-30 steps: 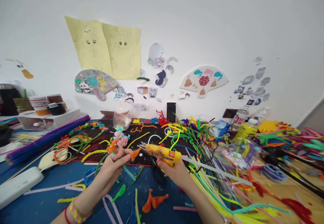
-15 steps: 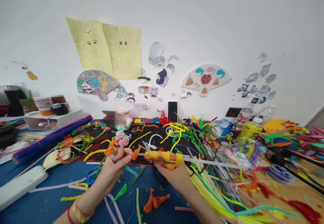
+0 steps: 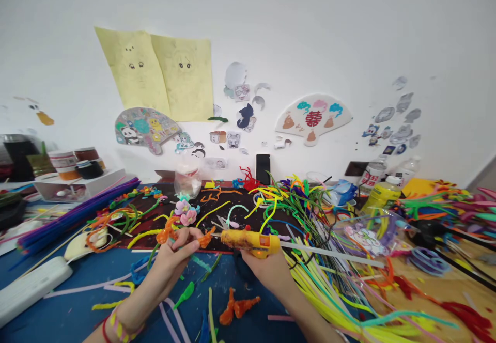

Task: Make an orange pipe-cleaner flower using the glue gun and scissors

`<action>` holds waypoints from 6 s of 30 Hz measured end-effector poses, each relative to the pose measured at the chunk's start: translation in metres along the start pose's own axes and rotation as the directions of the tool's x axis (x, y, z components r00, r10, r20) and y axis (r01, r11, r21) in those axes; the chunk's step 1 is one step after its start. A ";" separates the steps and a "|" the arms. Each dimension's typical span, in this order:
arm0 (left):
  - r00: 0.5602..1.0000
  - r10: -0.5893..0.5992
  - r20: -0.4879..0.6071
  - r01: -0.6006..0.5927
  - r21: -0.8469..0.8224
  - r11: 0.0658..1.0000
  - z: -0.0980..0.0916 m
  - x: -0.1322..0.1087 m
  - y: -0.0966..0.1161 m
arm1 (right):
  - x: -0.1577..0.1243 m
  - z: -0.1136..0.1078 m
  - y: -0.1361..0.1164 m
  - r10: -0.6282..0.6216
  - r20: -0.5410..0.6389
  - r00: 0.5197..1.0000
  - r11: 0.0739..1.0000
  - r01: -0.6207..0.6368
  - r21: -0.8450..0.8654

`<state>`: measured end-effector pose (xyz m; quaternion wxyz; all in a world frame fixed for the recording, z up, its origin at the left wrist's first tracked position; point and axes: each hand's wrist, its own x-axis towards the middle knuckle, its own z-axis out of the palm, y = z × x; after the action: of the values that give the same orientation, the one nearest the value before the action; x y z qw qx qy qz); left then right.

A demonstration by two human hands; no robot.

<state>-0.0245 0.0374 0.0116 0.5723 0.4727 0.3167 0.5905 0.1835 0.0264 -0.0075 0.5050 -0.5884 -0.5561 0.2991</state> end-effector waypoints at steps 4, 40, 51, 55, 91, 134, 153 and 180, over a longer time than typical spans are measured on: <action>1.000 -0.005 0.004 0.005 -0.007 1.000 0.000 0.000 0.001 | 0.001 0.000 0.002 0.006 0.002 1.000 1.000 -0.006 0.006; 0.997 -0.013 -0.080 0.014 0.010 1.000 0.006 -0.003 0.008 | 0.007 -0.001 0.008 -0.128 0.086 0.988 0.971 0.143 -0.190; 0.993 -0.015 -0.113 0.005 -0.092 0.996 0.002 -0.001 0.014 | 0.004 -0.004 0.008 -0.265 0.181 0.947 0.871 0.315 -0.377; 0.995 -0.085 -0.048 0.072 -0.222 0.972 0.000 0.001 0.014 | 0.009 -0.004 0.009 -0.253 0.229 0.940 0.780 0.338 -0.527; 0.967 -0.090 0.237 0.049 0.172 0.984 -0.003 0.000 -0.002 | 0.045 0.009 -0.095 -0.204 0.895 0.396 0.827 0.559 -0.059; 0.970 0.244 -0.021 -0.221 0.358 0.907 -0.004 0.001 -0.007 | 0.006 0.016 -0.033 0.016 0.416 0.909 0.573 -0.349 0.742; 0.983 0.153 0.097 -0.175 0.299 0.938 0.004 -0.011 -0.005 | -0.002 0.004 -0.047 -0.060 0.439 0.897 0.612 -0.314 0.726; 0.958 0.191 0.212 -0.239 0.233 0.942 -0.002 -0.007 -0.014 | -0.005 0.003 -0.047 -0.119 0.446 0.887 0.698 -0.245 0.673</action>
<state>-0.0223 0.0331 -0.0031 0.4652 0.6278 0.2817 0.5568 0.1634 0.0165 0.0340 0.5365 -0.2781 -0.4774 0.6378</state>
